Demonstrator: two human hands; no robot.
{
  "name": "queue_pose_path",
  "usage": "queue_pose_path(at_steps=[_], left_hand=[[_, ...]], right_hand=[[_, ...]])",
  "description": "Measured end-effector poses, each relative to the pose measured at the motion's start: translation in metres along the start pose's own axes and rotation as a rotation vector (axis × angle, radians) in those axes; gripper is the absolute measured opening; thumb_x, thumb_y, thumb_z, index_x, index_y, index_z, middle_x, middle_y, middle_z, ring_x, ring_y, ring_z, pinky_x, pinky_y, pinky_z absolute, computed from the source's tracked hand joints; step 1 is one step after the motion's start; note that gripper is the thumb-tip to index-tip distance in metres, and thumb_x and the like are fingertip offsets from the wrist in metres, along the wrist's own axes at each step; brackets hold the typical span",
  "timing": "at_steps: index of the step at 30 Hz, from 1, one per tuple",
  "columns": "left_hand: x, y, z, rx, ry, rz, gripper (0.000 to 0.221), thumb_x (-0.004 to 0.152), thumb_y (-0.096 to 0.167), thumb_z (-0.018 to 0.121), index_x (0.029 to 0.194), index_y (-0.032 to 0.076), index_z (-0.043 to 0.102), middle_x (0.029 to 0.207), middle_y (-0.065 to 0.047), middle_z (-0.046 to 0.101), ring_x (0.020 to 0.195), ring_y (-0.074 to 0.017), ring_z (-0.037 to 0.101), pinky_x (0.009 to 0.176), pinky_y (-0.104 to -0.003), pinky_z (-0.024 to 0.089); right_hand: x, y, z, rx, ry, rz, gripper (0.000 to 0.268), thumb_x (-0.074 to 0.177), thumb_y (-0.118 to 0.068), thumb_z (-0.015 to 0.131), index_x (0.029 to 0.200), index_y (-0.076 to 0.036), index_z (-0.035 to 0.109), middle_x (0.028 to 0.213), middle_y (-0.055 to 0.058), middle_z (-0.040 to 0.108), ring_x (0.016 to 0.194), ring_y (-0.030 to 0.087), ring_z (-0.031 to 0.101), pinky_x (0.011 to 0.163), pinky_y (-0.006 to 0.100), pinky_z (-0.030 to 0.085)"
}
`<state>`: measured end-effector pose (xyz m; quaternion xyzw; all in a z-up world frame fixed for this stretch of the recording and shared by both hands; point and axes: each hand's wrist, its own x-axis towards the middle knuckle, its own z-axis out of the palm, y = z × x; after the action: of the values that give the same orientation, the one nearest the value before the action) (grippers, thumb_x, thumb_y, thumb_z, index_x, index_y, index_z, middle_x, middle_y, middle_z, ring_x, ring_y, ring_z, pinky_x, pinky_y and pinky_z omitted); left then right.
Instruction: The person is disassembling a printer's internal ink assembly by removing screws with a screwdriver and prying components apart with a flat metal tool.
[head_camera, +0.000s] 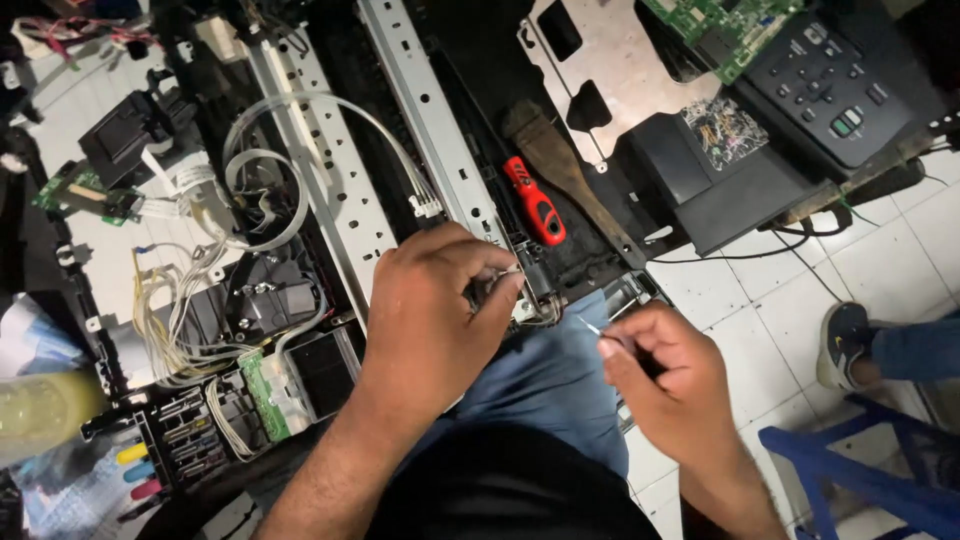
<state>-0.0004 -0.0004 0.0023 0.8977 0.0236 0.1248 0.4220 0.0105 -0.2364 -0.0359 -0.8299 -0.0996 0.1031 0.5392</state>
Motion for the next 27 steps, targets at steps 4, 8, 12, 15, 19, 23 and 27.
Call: queue_pose_path(at_steps=[4,8,12,15,19,23,27], left_hand=[[0.0,0.017,-0.023,-0.089,-0.039,-0.068,0.016,0.094,0.021,0.066,0.096,0.008,0.075,0.09,-0.004,0.071,0.084,-0.0192,0.07,0.075,-0.036,0.055],[-0.014,0.025,-0.037,-0.105,0.033,-0.058,0.015,0.098,0.017,0.062,0.1,0.005,0.07,0.098,-0.007,0.071,0.086,-0.0171,0.07,0.081,-0.031,0.06],[-0.026,0.018,-0.037,-0.096,0.098,-0.102,0.011,0.098,0.016,0.061,0.1,0.007,0.066,0.092,-0.005,0.071,0.081,-0.0174,0.069,0.072,-0.031,0.055],[-0.031,0.012,-0.034,-0.058,0.091,-0.131,0.012,0.098,0.019,0.062,0.101,0.008,0.065,0.093,-0.004,0.072,0.081,-0.0179,0.07,0.074,-0.033,0.054],[-0.037,0.012,-0.034,0.04,0.149,-0.102,0.023,0.098,0.016,0.06,0.116,0.004,0.069,0.105,-0.009,0.068,0.077,-0.0152,0.066,0.075,-0.032,0.058],[-0.059,0.014,-0.036,-0.024,0.209,-0.04,0.017,0.096,0.011,0.063,0.108,0.0,0.069,0.102,-0.013,0.065,0.068,-0.0162,0.06,0.068,-0.032,0.052],[-0.097,0.022,-0.005,-0.317,0.153,-0.089,0.022,0.09,0.024,0.07,0.1,0.005,0.076,0.095,-0.007,0.071,0.086,-0.0195,0.071,0.077,-0.03,0.056]], right_hand=[[0.002,0.022,-0.011,0.115,-0.01,0.099,0.007,0.091,-0.008,0.069,0.093,-0.003,0.065,0.066,0.007,0.066,0.057,0.016,0.064,0.056,0.027,0.053],[0.006,0.033,-0.013,0.121,-0.028,0.065,0.015,0.092,-0.008,0.067,0.106,-0.002,0.07,0.07,0.003,0.065,0.058,0.012,0.062,0.059,0.024,0.052],[0.011,0.041,-0.011,0.142,-0.061,-0.085,0.023,0.091,-0.014,0.069,0.108,0.002,0.071,0.066,0.004,0.063,0.06,0.01,0.056,0.059,0.022,0.047],[0.015,0.04,-0.006,0.155,-0.069,-0.106,0.022,0.092,-0.015,0.069,0.106,0.002,0.071,0.067,0.003,0.064,0.062,0.009,0.056,0.061,0.022,0.047],[0.019,0.051,-0.003,0.177,-0.037,-0.115,0.02,0.093,-0.012,0.068,0.107,0.001,0.07,0.067,0.003,0.064,0.058,0.009,0.058,0.057,0.021,0.048],[0.02,0.059,-0.005,0.156,-0.004,-0.077,0.019,0.094,-0.015,0.066,0.106,-0.001,0.071,0.067,0.002,0.063,0.059,0.009,0.057,0.059,0.022,0.047],[0.014,0.061,-0.009,0.183,-0.046,-0.232,0.006,0.083,-0.011,0.072,0.087,-0.006,0.071,0.073,0.003,0.071,0.058,0.008,0.06,0.054,0.021,0.048]])
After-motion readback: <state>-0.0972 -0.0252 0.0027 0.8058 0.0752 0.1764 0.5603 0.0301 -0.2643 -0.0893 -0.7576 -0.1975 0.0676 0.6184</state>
